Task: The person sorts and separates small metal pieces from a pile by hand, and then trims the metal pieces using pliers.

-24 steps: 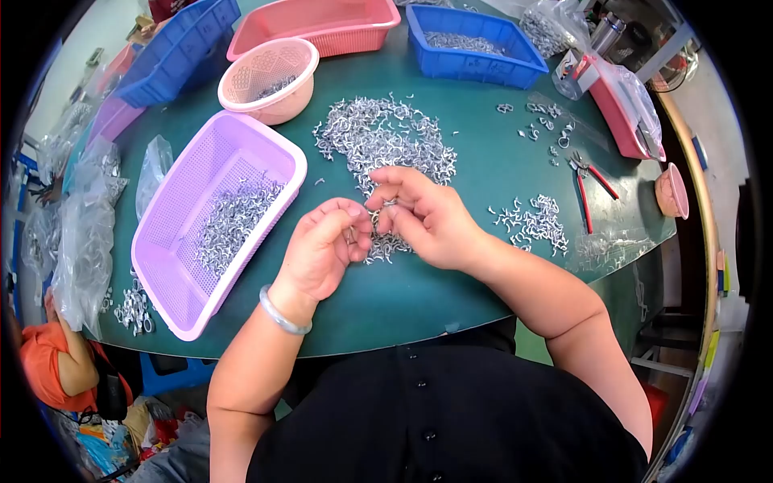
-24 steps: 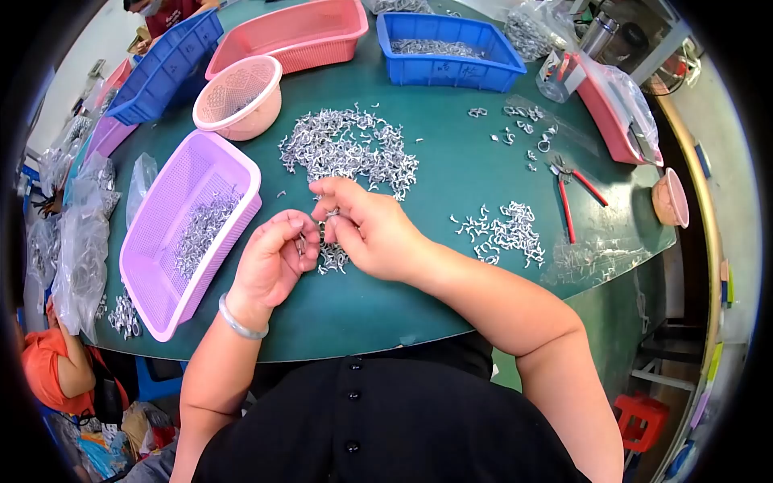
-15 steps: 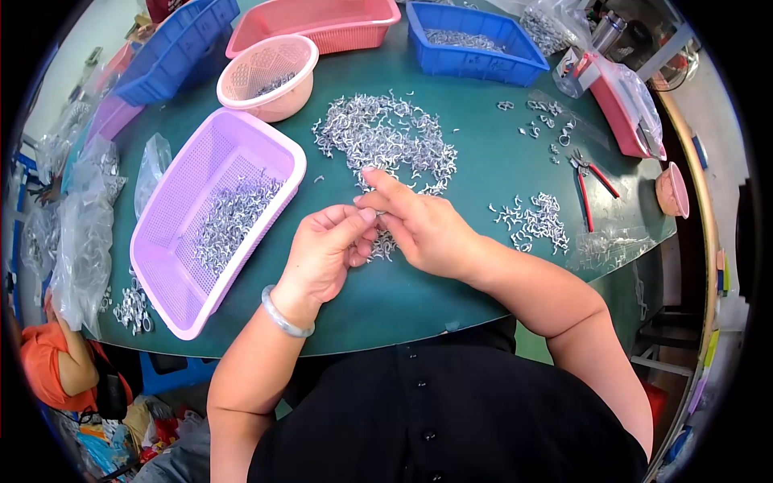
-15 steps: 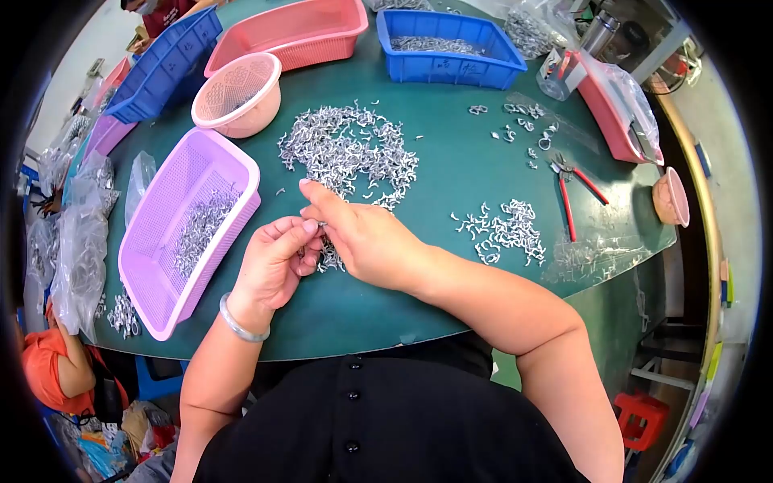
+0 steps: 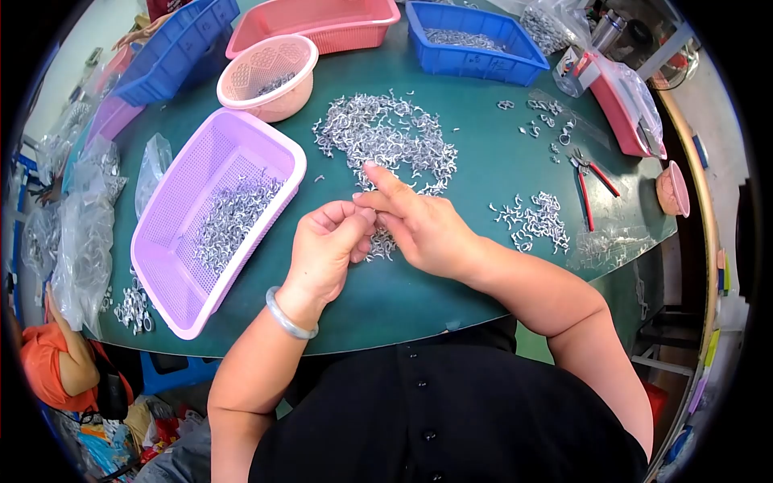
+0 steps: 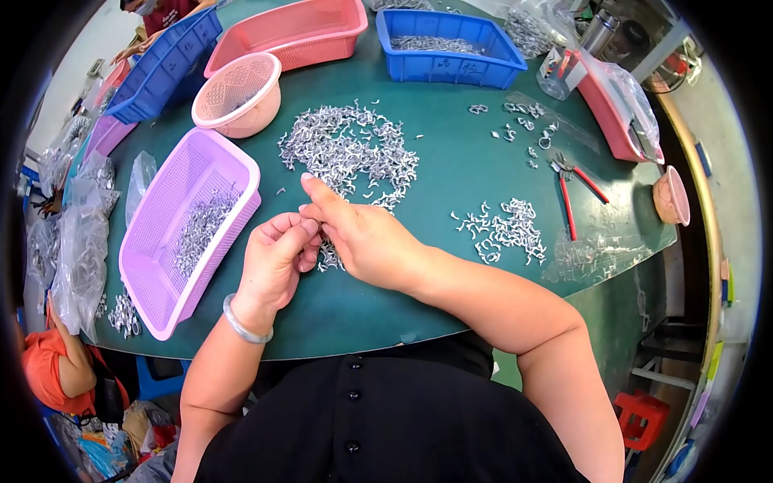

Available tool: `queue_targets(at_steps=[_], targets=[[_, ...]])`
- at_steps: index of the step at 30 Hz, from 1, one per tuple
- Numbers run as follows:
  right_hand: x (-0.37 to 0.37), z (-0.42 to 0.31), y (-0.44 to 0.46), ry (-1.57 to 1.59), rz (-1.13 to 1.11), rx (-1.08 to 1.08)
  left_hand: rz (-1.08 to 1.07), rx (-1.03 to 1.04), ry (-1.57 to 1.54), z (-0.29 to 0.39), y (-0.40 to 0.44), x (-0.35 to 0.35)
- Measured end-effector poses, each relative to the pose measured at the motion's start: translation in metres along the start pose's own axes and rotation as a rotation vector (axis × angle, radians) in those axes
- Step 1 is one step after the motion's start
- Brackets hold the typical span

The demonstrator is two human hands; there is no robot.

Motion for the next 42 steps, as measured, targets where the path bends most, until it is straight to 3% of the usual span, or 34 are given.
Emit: queue_targets(at_steps=[5,8,11,15,18,24,27,32,35,38,42], targets=[[-0.006,0.000,0.002,-0.012,0.042,0.021,0.002,0.093,-0.002,0.003,0.001,-0.002],[0.002,0.027,0.000,0.351,-0.051,0.256,0.075,0.104,-0.035,0.008,0.006,-0.016],[0.009,0.048,-0.001,0.954,-0.079,0.614,0.081,0.064,-0.028,0.008,0.007,-0.020],[0.011,0.043,0.000,1.380,-0.039,0.636,0.028,0.223,0.200,0.015,0.001,-0.006],[0.011,0.034,0.001,1.456,-0.032,0.593,-0.007,0.453,0.459,0.020,-0.004,0.004],[0.015,0.019,-0.002,1.431,-0.089,0.482,0.002,0.710,0.871,0.030,-0.019,0.026],[0.015,0.015,-0.003,1.404,-0.119,0.431,-0.005,0.725,0.813,0.029,-0.017,0.019],[0.012,0.016,-0.001,1.248,-0.090,0.438,-0.014,0.563,0.619,0.022,-0.010,0.011],[0.003,0.028,-0.001,0.670,-0.090,0.344,-0.023,0.528,0.516,0.019,-0.007,0.007],[-0.017,0.014,0.006,0.208,0.009,0.045,-0.033,0.516,0.486,0.018,-0.007,0.006],[-0.017,0.014,0.006,0.210,-0.007,0.073,-0.037,0.473,0.473,0.016,-0.005,0.005]])
Point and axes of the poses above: each hand's wrist, its own y-axis towards the middle knuckle, its own x-axis out of the palm, z = x × y, the point moved 7 cm from there along y, towards the middle knuckle, and after that the axes turned 13 degrees about -y, right-handed, at the moved point
